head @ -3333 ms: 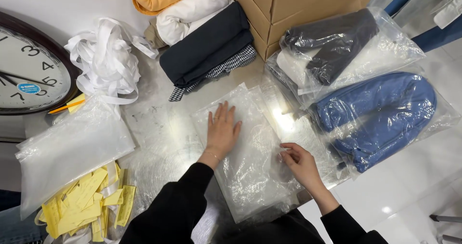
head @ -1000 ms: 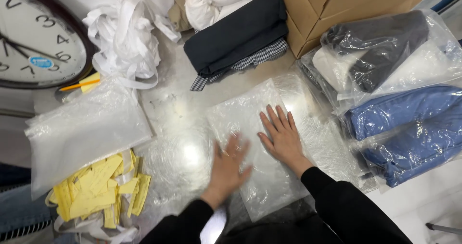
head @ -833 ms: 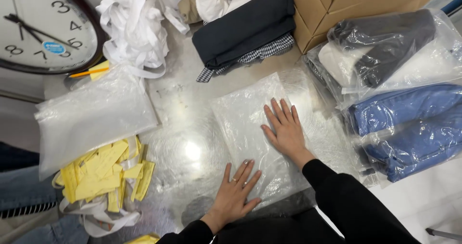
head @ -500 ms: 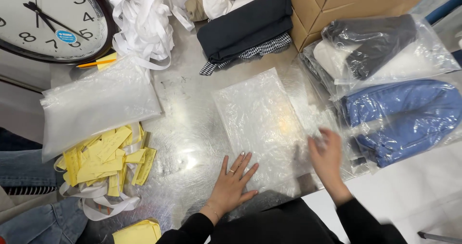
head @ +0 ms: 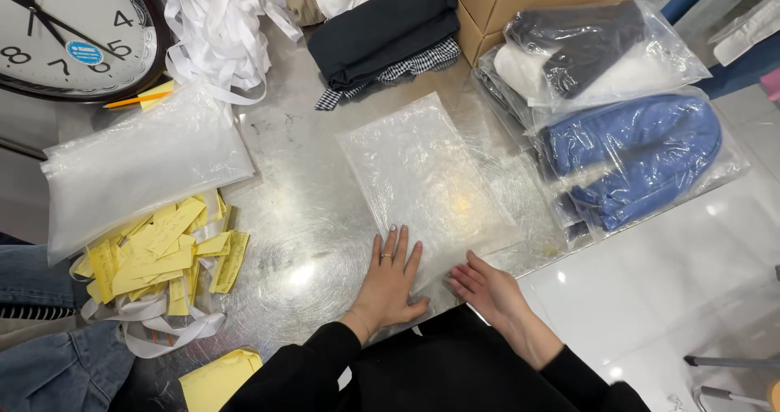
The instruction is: The person unpacks folded clothes from plastic bags on a metal table, places them on a stack, and then repacks them into new plastic bags. The process is repeated for several items, including white, yellow, and dark-colored garments.
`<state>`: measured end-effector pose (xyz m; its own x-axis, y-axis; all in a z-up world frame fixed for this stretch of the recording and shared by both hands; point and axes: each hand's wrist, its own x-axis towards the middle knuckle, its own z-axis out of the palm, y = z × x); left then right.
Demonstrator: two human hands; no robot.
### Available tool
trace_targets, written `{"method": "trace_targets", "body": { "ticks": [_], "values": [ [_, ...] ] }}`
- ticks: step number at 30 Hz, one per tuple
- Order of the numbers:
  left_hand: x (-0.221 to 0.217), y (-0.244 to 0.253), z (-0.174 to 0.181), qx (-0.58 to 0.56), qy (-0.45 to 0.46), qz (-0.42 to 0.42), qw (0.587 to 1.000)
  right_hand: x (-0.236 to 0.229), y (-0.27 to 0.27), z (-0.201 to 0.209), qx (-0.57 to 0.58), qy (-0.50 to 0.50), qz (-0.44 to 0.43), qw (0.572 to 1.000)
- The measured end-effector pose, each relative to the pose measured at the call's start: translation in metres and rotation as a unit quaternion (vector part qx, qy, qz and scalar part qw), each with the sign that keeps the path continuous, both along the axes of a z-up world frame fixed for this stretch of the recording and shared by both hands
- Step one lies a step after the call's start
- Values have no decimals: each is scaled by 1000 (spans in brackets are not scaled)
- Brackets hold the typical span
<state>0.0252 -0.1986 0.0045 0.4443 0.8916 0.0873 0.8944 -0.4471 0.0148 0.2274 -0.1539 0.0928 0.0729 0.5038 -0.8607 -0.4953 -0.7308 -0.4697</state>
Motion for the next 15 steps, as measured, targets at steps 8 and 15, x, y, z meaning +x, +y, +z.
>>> {"method": "trace_targets", "body": {
  "ticks": [8, 15],
  "values": [
    [-1, 14, 47, -191, -200, 88, 957, 24, 20, -106, 191, -243, 215, 926],
    [-35, 112, 25, -52, -256, 301, 917, 158, 69, -99, 196, -299, 416, 836]
  ]
}}
